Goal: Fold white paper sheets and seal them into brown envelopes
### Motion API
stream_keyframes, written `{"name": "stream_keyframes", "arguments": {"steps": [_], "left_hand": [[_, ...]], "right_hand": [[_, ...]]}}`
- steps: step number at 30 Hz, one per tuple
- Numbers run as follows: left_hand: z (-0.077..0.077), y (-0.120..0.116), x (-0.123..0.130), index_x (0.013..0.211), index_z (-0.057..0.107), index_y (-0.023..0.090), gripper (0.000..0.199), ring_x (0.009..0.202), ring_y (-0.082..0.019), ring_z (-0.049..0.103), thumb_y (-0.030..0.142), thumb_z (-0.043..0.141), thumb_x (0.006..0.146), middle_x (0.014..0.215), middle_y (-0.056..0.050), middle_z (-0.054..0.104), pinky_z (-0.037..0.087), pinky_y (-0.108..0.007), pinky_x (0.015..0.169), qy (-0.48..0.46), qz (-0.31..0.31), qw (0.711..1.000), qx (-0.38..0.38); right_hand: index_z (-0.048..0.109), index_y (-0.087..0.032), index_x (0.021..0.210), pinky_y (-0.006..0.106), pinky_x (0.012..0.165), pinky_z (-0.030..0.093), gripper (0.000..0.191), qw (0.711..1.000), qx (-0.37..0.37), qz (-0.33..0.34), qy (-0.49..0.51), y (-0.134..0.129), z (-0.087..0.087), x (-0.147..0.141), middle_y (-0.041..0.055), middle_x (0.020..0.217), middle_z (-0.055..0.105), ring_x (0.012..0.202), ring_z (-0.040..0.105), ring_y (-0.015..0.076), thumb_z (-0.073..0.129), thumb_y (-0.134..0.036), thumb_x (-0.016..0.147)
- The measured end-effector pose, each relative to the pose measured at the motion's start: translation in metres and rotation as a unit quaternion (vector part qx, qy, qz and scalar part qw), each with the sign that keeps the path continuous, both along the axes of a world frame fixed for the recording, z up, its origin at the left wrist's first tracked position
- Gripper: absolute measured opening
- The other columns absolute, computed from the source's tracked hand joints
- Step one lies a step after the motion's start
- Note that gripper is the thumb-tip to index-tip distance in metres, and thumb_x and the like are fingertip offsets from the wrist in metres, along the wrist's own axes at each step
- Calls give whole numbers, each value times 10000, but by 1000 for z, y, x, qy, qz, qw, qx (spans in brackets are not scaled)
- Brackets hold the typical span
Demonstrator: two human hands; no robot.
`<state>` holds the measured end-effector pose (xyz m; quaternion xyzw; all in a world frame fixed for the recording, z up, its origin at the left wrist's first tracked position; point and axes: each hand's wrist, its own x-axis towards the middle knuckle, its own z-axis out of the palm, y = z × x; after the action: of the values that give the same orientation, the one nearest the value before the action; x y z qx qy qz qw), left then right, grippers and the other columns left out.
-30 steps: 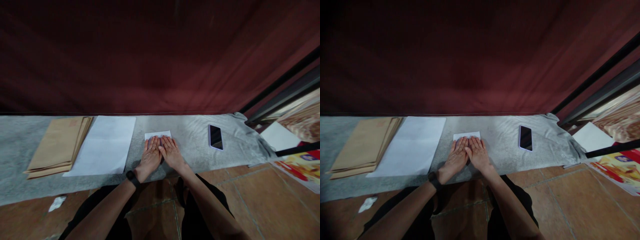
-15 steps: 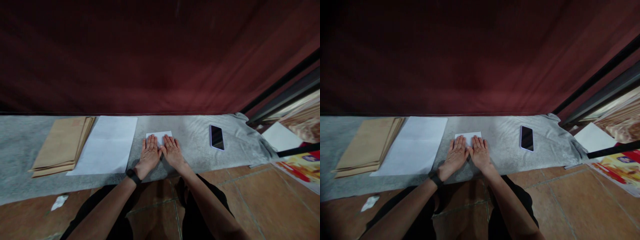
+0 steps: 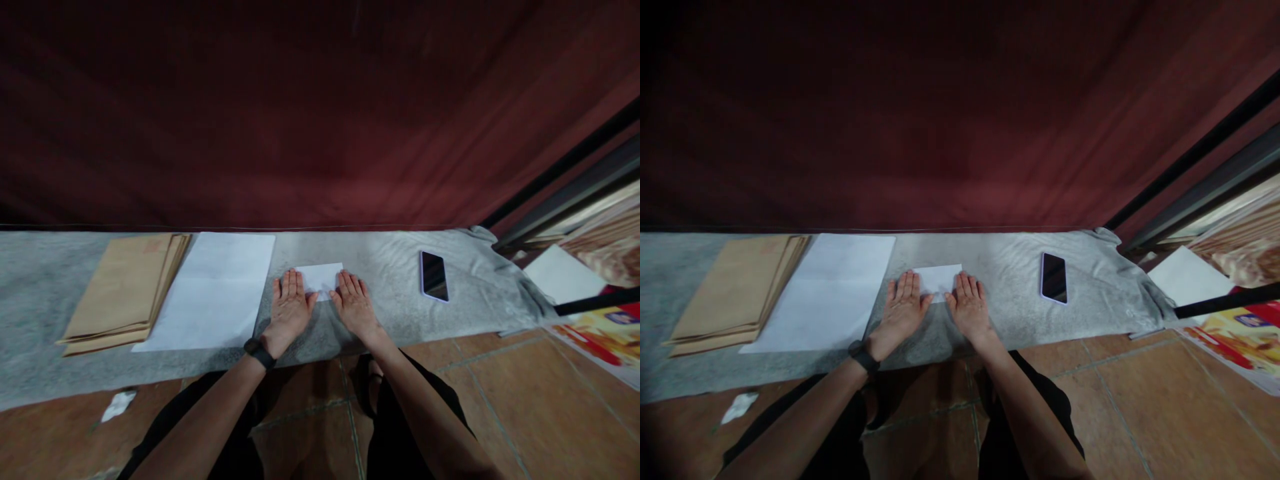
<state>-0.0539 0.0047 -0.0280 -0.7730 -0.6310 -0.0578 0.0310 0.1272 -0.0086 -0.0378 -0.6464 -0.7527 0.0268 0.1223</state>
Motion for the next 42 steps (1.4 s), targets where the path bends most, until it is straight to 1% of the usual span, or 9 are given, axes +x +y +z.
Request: {"name": "stream_keyframes", "arguments": {"steps": [5,9,13,17,20,27,32,35,42], "left_hand": [[-1,0,-1,1489,360,-53,706,1505,-331,271,461,283,1010,1555,-273,369,171,-536,1224,-5,13,1000,10],[2,0,2,1495,364,-30,675,1512,-328,252,430,285,1008,1558,-255,378,153,-545,1229,-21,14,999,33],[4,-1,13,1528,321,14,627,1524,-295,226,355,289,1003,1590,-207,353,146,-532,1243,-40,-48,998,24],[1,-1,24,1545,312,69,588,1534,-268,196,225,283,979,1607,-170,343,140,-534,1249,-42,-112,993,-7],[-2,0,28,1548,316,98,586,1539,-265,178,188,287,969,1613,-163,335,144,-541,1246,-37,-134,990,-17],[-2,5,29,1523,350,42,572,1527,-289,214,184,263,975,1607,-184,336,153,-517,1247,-25,-96,995,-27],[-4,10,25,1500,370,-2,578,1507,-295,275,252,261,993,1577,-214,374,167,-513,1238,-30,-57,998,-17],[-3,11,21,1501,350,-30,605,1510,-305,262,306,257,1006,1584,-231,347,154,-518,1238,-25,-44,999,-12],[3,12,14,1516,317,-37,644,1524,-317,215,374,276,1022,1605,-232,293,117,-519,1246,0,-5,1000,-30]], "right_hand": [[348,-74,1544,463,1199,240,625,1000,-4,-3,1,-1,1,5,143,1597,354,1477,328,301,280,-465,1062],[334,-86,1552,470,1203,243,622,1000,-3,-4,13,0,4,6,137,1605,337,1492,303,286,253,-466,1065],[316,-119,1563,452,1217,231,608,999,-10,19,29,4,9,-1,107,1619,314,1510,267,254,242,-464,1068],[364,-150,1546,448,1232,206,584,998,-17,51,45,9,13,-14,72,1613,339,1515,257,236,232,-465,1072],[394,-146,1531,457,1239,189,581,997,-22,57,51,12,13,-22,72,1595,375,1513,264,232,230,-466,1074],[370,-154,1543,473,1231,201,573,997,-46,48,45,16,11,-22,82,1606,347,1510,273,241,221,-451,1076],[373,-116,1538,480,1223,207,569,999,-28,29,22,18,7,-19,118,1605,338,1497,301,266,239,-421,1077],[376,-102,1534,477,1217,216,570,1000,-17,14,12,19,4,-17,133,1600,343,1487,320,276,269,-420,1074],[367,-88,1536,487,1201,245,583,1000,7,-8,11,19,-1,-10,139,1588,366,1467,350,287,272,-429,1073]]}}
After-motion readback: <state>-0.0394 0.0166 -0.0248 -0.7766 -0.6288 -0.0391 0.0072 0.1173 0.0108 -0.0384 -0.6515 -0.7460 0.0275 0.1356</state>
